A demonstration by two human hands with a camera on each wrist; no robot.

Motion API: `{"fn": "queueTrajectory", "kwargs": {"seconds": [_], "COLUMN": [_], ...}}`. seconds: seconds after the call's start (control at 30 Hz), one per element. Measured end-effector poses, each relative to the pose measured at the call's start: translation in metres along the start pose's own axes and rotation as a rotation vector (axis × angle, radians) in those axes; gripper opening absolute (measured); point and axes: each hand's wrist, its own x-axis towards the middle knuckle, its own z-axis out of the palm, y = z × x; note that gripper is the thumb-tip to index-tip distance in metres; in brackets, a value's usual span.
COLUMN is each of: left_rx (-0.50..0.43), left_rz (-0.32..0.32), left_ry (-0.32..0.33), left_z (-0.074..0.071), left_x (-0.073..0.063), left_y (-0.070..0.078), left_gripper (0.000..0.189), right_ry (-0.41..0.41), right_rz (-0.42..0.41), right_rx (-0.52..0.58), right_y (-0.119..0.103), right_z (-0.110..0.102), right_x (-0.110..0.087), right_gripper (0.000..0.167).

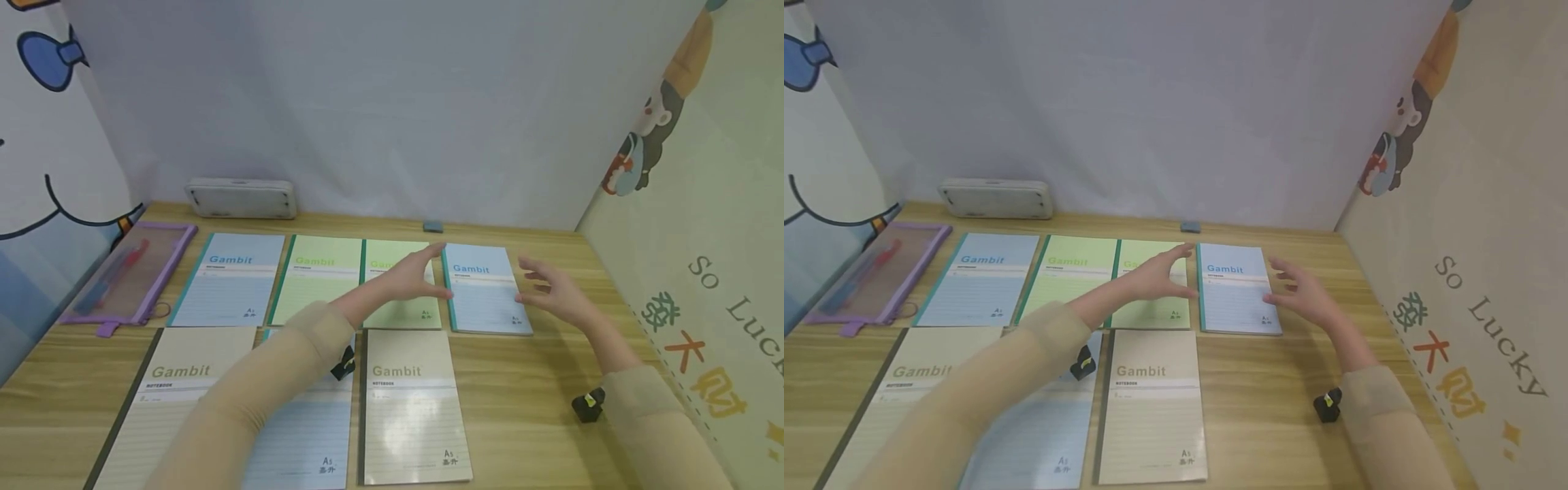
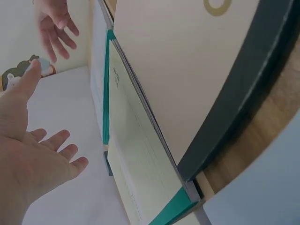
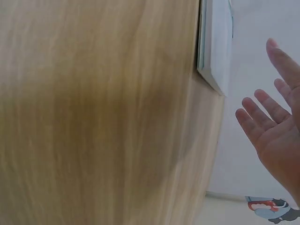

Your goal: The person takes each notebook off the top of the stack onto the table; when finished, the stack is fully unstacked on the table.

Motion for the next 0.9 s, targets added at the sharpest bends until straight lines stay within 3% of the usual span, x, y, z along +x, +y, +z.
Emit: {"fn": "queueTrajectory", "kwargs": {"seconds": [0.23,0.53,0.9], "left_rx": [-0.021,0.064,0.201], "left_rz": [-0.067,-0.075,-0.132], "left_ry": [-0.098,-0.096,-0.133], "left_z": [0.014,0.024,0.029], "left_x": [0.011,0.022,0.029], "left_y": [-0.008,-0.012,-0.012], "left_gripper": [0.105,0.106,0.104], "right_ry": [-0.063,-0.09,-0.108], "right_rz": [0.099,0.132,0.136], "right_rx": [-0.005,-0.088,-0.13], "right_y": [0.015,0.025,0.025], "right_z": [0.007,0.011,0.014], "right_x": [0.006,0.015,0.018], "right_gripper": [0.085,0.083,0.079]}}
